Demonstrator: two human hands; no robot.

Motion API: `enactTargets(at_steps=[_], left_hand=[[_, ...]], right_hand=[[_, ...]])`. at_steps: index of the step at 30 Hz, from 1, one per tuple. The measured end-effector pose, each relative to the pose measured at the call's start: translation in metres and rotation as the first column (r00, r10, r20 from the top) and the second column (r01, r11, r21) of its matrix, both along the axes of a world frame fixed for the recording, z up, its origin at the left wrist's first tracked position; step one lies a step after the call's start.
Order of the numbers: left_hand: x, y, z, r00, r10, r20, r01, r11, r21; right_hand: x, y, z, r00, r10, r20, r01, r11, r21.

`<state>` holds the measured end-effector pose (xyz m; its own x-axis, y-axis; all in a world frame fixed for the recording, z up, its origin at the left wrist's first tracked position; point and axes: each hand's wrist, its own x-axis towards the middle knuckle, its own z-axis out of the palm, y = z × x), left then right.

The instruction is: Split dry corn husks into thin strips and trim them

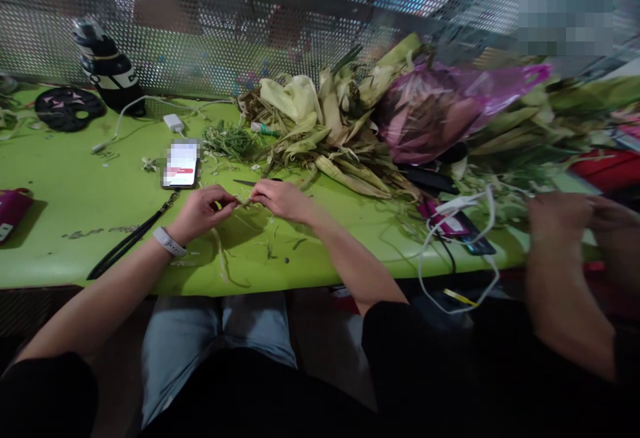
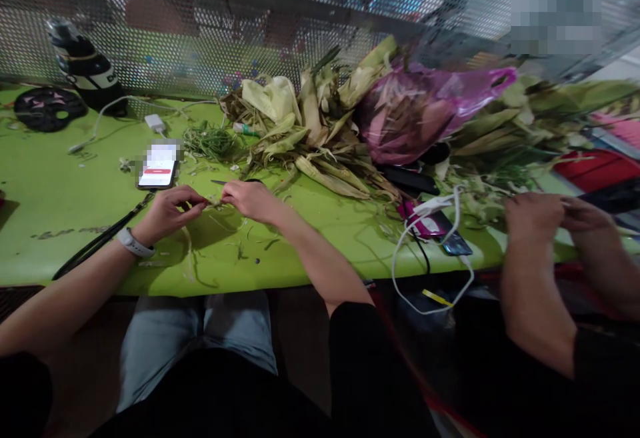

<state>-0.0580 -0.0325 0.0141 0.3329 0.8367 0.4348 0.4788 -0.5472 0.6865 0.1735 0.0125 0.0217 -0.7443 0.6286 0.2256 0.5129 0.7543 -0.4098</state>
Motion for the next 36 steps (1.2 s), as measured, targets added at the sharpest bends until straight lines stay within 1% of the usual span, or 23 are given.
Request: enactTargets(at_steps=[3,5,7,11,14,16,20,24,26,28,33,36], left_hand=[[0.001,-0.001,-0.002,0.999,0.037,0.034,-0.038,0.999,0.036],[0.001,-0.001,-0.004,0.998,0.048,0.043,-0.05,0.998,0.035],[0.002,-0.001,-0.007,0.998,0.042,0.05,-0.042,0.999,-0.01],[0.001,0.0,-0.014,0.993,0.017,0.12,0.004,0.986,-0.169],[0.001,0.003,-0.019,0.986,-0.005,0.167,0.039,0.979,-0.202],[0.002,0.004,-0.02,0.981,0.005,0.195,0.038,0.975,-0.22],[0.003,0.004,-0.02,0.964,0.048,0.261,0.032,0.955,-0.294],[0.005,0.001,-0.014,0.937,0.047,0.347,0.08,0.936,-0.342],[0.004,0.0,-0.011,0.936,0.047,0.349,0.081,0.936,-0.342],[0.004,0.0,-0.011,0.945,0.044,0.323,0.063,0.948,-0.313],[0.002,0.002,-0.015,0.979,0.011,0.202,0.037,0.973,-0.229],[0.0,0.002,-0.016,0.993,0.004,0.12,0.016,0.986,-0.167]], right_hand=[[0.0,0.0,0.002,1.0,0.001,-0.005,-0.001,1.0,-0.026],[0.0,0.0,0.002,1.0,-0.011,-0.013,0.011,0.999,-0.047],[0.0,0.001,0.002,0.999,-0.039,-0.035,0.037,0.997,-0.062],[-0.002,0.001,-0.002,0.994,-0.061,-0.086,0.057,0.997,-0.055],[-0.003,0.002,-0.005,0.994,-0.038,-0.099,0.033,0.998,-0.044],[-0.003,0.002,-0.005,0.994,-0.04,-0.101,0.036,0.999,-0.036],[-0.003,0.0,-0.002,0.991,-0.084,-0.103,0.081,0.996,-0.038],[-0.005,-0.002,-0.003,0.986,-0.083,-0.144,0.078,0.996,-0.046],[-0.006,-0.002,-0.005,0.985,-0.064,-0.161,0.057,0.997,-0.048],[-0.008,-0.002,-0.007,0.984,-0.041,-0.171,0.035,0.999,-0.039],[-0.008,-0.002,-0.009,0.976,-0.026,-0.217,0.023,1.0,-0.017],[-0.008,-0.002,-0.008,0.977,-0.005,-0.214,0.002,1.0,-0.018]])
